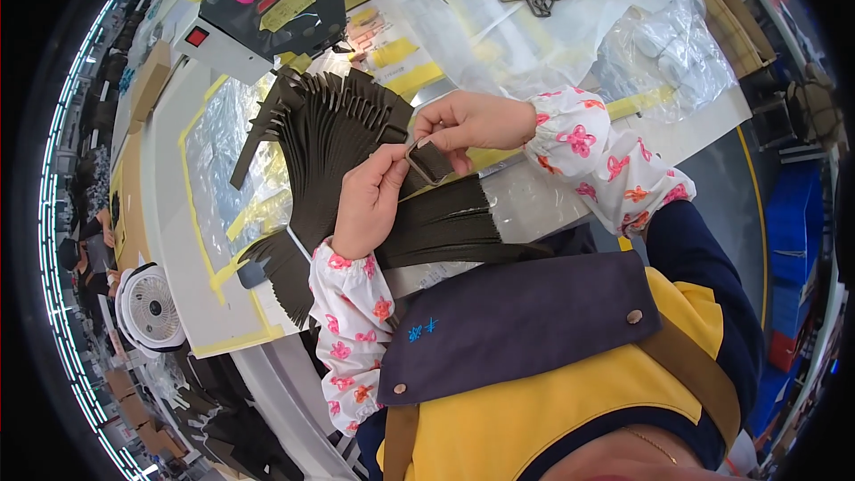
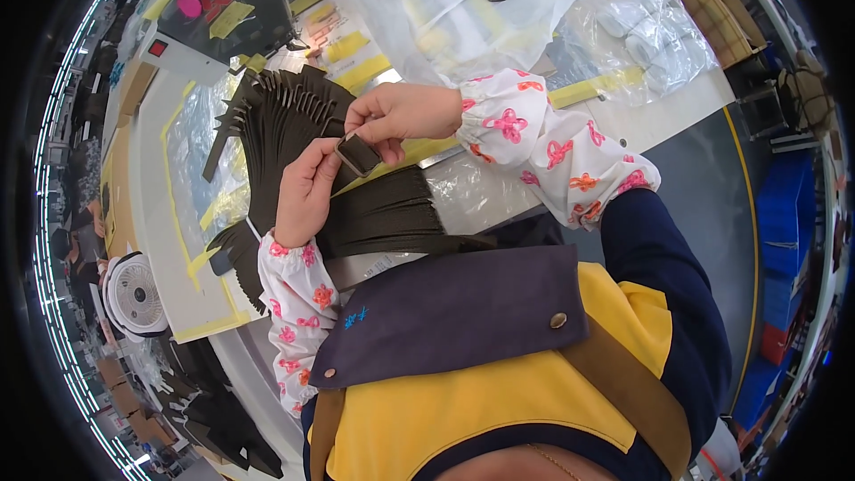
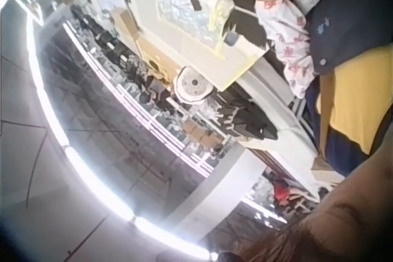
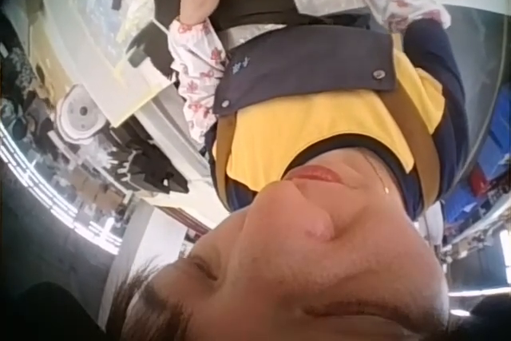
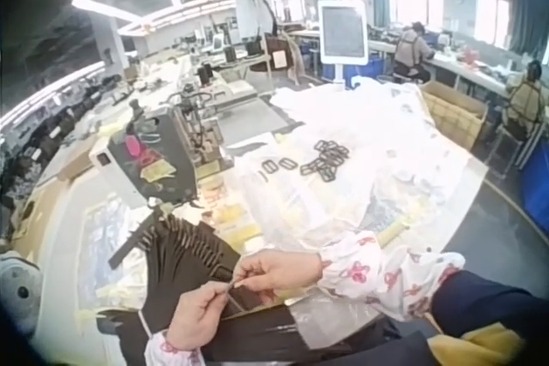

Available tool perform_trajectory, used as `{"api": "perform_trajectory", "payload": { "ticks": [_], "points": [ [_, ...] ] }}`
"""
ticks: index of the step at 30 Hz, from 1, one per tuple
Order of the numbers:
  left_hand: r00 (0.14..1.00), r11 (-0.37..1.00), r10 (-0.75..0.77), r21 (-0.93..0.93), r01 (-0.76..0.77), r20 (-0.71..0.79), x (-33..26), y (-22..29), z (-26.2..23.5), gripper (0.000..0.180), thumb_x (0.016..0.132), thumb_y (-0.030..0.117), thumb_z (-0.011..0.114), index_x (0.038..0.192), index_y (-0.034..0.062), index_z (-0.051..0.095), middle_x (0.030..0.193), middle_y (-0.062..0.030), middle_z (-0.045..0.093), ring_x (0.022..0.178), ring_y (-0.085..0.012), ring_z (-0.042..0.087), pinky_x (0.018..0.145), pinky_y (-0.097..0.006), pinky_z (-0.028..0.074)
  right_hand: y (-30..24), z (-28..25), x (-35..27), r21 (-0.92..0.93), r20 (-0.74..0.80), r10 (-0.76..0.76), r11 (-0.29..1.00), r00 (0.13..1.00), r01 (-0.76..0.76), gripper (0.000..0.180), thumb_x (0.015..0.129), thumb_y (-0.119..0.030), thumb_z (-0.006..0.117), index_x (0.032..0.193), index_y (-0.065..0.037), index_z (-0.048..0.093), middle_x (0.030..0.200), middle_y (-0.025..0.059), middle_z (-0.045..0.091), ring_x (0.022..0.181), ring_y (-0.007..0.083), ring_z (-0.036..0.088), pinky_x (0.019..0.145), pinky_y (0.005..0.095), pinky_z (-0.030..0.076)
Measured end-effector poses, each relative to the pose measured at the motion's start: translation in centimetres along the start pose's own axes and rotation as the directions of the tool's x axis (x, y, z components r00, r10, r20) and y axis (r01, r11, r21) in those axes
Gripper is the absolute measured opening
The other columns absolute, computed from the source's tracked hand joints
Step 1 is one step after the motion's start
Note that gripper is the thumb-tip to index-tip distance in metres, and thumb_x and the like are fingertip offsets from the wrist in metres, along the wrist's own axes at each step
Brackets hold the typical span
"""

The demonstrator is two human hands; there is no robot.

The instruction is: Manually sliding metal buckles or adjusters onto leather straps at a factory workbench.

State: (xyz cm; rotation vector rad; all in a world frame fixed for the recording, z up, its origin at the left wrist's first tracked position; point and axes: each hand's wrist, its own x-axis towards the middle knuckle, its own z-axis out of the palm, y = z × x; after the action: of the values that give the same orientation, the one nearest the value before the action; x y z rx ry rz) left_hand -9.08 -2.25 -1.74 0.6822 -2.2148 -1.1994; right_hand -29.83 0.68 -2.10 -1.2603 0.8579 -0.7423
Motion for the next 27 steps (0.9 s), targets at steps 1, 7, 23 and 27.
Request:
{"api": "perform_trajectory", "payload": {
  "ticks": [1,7,23,27],
  "points": [
    [0.999,0.999,-0.036,0.009,0.037,-0.033,-0.1,0.3,0.0,0.013,0.089,0.009,0.046,0.096,0.0007,0.054,0.068,-0.0067,0.052,0.061,-0.0118,0.047,0.059,-0.022,0.040,0.2,0.6,0.4,0.111,0.013,0.048,0.993,0.999,-0.049,0.015,0.088,-0.014,0.048,0.094,-0.001,0.049,0.070,0.0046,0.056,0.056,0.0101,0.057,0.052,0.0218,0.045],
    [0.976,0.999,-0.032,-0.021,0.028,-0.216,-0.6,1.0,-0.4,0.012,0.083,0.008,0.055,0.094,0.0040,0.057,0.077,-0.0085,0.054,0.070,-0.0161,0.052,0.064,-0.026,0.041,-0.2,2.4,1.4,0.157,-0.049,0.110,0.983,0.993,-0.101,0.017,0.088,-0.011,0.043,0.102,0.000,0.045,0.071,0.0063,0.055,0.056,0.0123,0.058,0.051,0.0214,0.046],
    [0.950,0.925,-0.108,0.321,0.204,-0.293,-3.1,-0.1,-1.4,0.008,0.078,0.006,0.059,0.078,-0.0002,0.053,0.066,-0.0151,0.056,0.057,-0.0280,0.055,0.053,-0.031,0.043,2.1,4.8,4.4,-0.162,-0.168,-0.017,0.987,0.986,-0.011,0.017,0.080,-0.013,0.057,0.083,0.000,0.046,0.066,0.0053,0.056,0.059,0.0102,0.059,0.049,0.0222,0.047],
    [0.953,0.914,-0.102,0.351,0.202,-0.285,-3.0,-0.3,-1.5,0.010,0.076,0.006,0.061,0.079,0.0003,0.054,0.064,-0.0121,0.056,0.053,-0.0211,0.054,0.052,-0.028,0.042,1.6,5.1,4.0,-0.342,-0.136,-0.113,0.938,0.984,0.060,0.014,0.079,-0.010,0.055,0.083,0.000,0.046,0.068,0.0049,0.056,0.058,0.0105,0.059,0.050,0.0220,0.046]
  ]
}}
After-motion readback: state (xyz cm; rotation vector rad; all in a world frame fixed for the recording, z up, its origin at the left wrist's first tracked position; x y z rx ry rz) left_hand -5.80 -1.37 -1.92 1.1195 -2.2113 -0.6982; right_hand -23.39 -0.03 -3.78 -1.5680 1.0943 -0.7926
